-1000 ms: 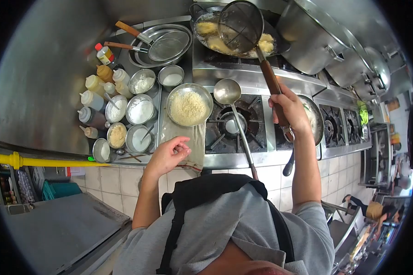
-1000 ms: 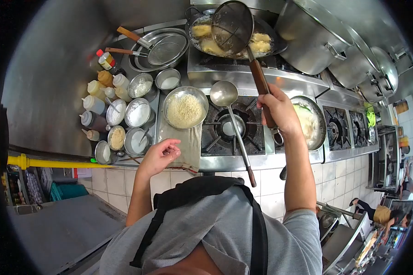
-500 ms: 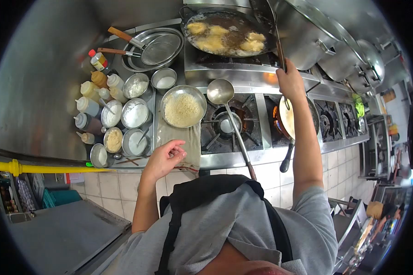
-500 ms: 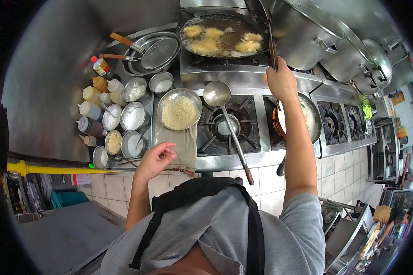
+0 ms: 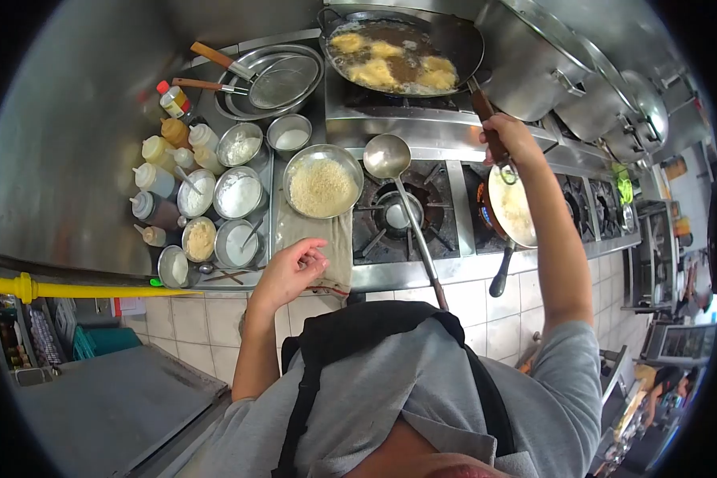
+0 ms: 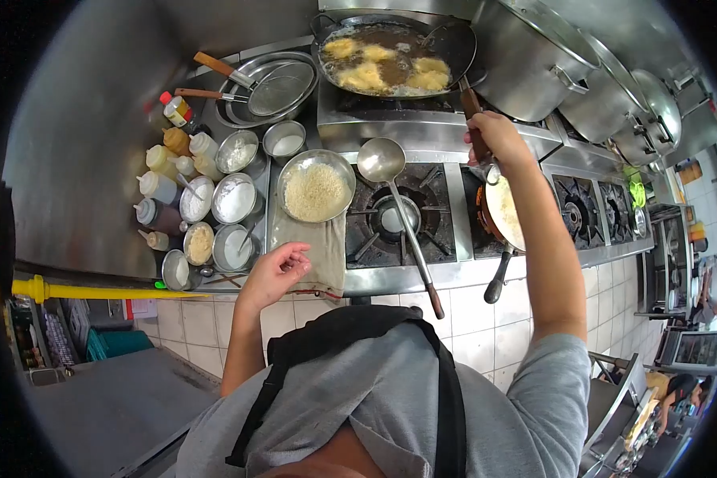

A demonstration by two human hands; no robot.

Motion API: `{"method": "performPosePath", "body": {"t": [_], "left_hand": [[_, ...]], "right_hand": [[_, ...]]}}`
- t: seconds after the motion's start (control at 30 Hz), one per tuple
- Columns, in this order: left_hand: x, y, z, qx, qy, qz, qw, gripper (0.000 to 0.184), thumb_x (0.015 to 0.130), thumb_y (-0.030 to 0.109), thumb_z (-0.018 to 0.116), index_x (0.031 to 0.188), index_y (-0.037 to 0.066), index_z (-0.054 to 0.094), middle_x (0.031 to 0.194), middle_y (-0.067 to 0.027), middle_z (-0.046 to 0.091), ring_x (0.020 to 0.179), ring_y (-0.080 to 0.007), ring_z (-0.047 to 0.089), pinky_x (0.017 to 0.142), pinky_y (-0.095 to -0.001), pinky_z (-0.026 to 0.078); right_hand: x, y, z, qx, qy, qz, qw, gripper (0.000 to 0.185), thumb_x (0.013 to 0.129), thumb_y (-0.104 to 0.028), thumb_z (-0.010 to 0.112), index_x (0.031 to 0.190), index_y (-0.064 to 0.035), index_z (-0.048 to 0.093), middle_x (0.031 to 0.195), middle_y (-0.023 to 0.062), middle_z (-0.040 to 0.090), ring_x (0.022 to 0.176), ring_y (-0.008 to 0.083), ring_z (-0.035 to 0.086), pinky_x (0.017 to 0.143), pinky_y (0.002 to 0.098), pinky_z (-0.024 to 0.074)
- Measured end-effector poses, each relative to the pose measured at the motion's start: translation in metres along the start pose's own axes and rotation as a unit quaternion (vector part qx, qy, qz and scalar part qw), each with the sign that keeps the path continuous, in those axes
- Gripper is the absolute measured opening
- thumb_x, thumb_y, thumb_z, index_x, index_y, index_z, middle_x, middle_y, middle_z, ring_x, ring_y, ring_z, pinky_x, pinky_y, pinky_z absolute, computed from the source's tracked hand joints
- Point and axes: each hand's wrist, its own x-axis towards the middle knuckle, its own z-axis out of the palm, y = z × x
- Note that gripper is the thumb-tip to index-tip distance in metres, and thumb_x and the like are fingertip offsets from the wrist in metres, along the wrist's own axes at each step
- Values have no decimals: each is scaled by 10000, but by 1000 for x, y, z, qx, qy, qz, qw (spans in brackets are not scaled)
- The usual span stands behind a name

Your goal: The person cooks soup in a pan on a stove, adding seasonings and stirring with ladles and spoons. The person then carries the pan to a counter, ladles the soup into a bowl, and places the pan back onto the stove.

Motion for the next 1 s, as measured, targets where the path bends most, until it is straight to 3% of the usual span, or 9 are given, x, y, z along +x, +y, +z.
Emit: {"method": "performPosePath", "body": {"t": [0.1, 0.2, 0.37, 0.53, 0.6, 0.63, 0.73, 0.77, 1.0], "left_hand": [[0, -1, -1, -12, 5, 2, 1000, 362, 903, 162, 685, 1229, 32, 597, 901, -4, 624, 770, -81, 530, 720, -249, 465], [1, -3, -1, -18, 2, -4, 1000, 366, 902, 167, 687, 1231, 34, 597, 901, -4, 624, 772, -83, 531, 723, -248, 464], [2, -5, -3, -21, 9, 2, 1000, 363, 907, 169, 686, 1232, 35, 597, 907, -5, 629, 770, -81, 532, 719, -248, 465], [2, -10, -6, -30, 11, 2, 999, 363, 909, 170, 686, 1236, 39, 596, 912, -4, 632, 764, -78, 530, 714, -247, 465], [2, -11, -6, -16, 12, -2, 1000, 396, 894, 209, 686, 1234, 28, 590, 935, -58, 672, 784, -139, 595, 738, -288, 495], [3, -11, -6, -16, 12, 1, 1000, 396, 894, 209, 686, 1234, 28, 590, 935, -58, 672, 784, -139, 595, 738, -288, 495], [2, -9, -5, -8, 12, -2, 1000, 396, 894, 212, 685, 1232, 26, 591, 935, -56, 670, 783, -135, 592, 737, -286, 494], [1, -10, -5, -10, 10, -6, 1000, 396, 893, 210, 686, 1231, 27, 591, 935, -55, 669, 780, -133, 590, 736, -284, 494], [-2, -19, -6, -30, 24, 4, 999, 388, 891, 205, 686, 1222, 26, 594, 914, -43, 665, 761, -127, 579, 724, -278, 489]], "right_hand": [[-6, -13, -8, 30, -26, 24, 999, 219, 899, -203, 549, 951, 10, 544, 763, 109, 620, 439, 196, 555, 452, 362, 535], [-8, -15, -14, 63, -61, 47, 995, 222, 921, -213, 533, 942, 7, 551, 777, 101, 641, 449, 154, 555, 508, 369, 575], [-15, 0, -8, 258, -140, 23, 956, 201, 949, -208, 505, 941, -10, 541, 788, 91, 636, 475, 149, 561, 549, 353, 583], [-3, -5, -1, 248, -94, -2, 964, 200, 942, -206, 517, 958, -7, 530, 795, 107, 633, 476, 166, 564, 532, 344, 565], [17, -8, -3, 169, -47, 1, 984, 216, 930, -218, 534, 969, -6, 532, 808, 110, 634, 466, 187, 561, 516, 350, 548], [23, -17, -6, 50, -46, 27, 997, 217, 912, -218, 553, 983, -13, 539, 812, 108, 631, 531, 191, 579, 492, 361, 522], [43, -19, 18, 28, 37, -35, 998, 202, 896, -194, 560, 983, -11, 553, 803, 101, 622, 624, 176, 593, 521, 347, 500], [57, -14, 22, 10, 65, -56, 996, 203, 877, -162, 554, 994, 4, 567, 786, 92, 611, 684, 165, 583, 582, 327, 481], [72, -6, 40, -167, 108, -120, 973, 263, 844, -171, 556, 998, 41, 586, 735, 102, 606, 672, 176, 580, 645, 338, 461]]}}
